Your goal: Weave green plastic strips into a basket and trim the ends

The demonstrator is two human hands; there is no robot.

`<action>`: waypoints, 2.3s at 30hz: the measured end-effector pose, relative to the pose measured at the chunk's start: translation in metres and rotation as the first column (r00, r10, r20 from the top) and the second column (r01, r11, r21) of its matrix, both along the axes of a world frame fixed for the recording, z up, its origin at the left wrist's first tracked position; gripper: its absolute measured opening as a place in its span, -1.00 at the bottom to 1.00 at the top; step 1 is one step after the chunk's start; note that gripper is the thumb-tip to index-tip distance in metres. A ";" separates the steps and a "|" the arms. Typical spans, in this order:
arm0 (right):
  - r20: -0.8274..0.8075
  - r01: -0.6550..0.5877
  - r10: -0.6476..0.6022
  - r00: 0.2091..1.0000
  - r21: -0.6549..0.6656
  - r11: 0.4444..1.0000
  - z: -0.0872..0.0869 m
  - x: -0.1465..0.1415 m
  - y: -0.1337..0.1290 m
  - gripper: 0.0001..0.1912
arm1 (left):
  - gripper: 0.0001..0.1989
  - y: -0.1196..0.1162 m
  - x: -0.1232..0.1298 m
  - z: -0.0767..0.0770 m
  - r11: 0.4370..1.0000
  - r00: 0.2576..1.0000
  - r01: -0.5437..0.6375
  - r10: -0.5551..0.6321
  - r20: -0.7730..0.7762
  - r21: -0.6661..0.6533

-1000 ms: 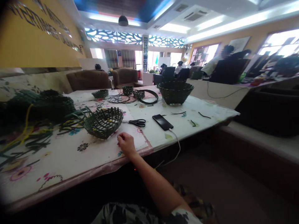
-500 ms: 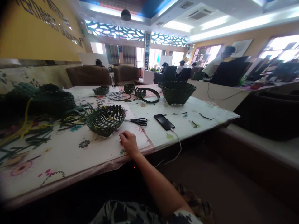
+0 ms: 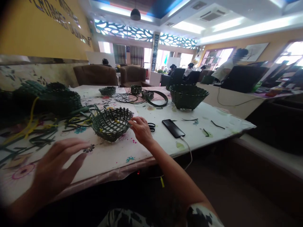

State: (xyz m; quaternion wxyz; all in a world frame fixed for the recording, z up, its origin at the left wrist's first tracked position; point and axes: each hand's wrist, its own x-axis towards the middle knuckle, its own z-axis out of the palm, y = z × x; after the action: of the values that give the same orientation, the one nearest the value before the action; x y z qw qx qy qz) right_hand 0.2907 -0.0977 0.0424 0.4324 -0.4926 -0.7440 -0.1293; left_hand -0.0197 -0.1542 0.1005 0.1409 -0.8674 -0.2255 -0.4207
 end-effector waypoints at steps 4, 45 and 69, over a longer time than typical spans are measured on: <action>0.162 -0.083 0.107 0.981 -0.149 0.985 0.007 0.008 0.020 -0.81 | -0.65 0.061 0.043 -0.026 1.000 0.998 0.020 -0.021 -0.055 -0.013; -0.340 0.180 -0.370 0.865 -0.477 0.860 -0.024 -0.047 -0.068 -0.73 | -0.89 0.020 0.058 -0.103 0.988 0.964 -0.142 0.151 -0.218 0.054; 0.385 0.620 -0.486 0.785 -0.488 0.615 -0.046 -0.072 -0.063 -0.87 | -0.79 0.020 0.066 -0.096 0.995 0.972 -0.053 0.069 -0.224 0.079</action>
State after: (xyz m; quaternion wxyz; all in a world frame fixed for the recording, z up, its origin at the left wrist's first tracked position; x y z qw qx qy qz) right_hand 0.2187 -0.1611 -0.0038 0.1123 -0.7904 -0.5980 -0.0712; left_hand 0.0458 -0.1343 0.0048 0.2098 -0.8966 -0.2191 -0.3226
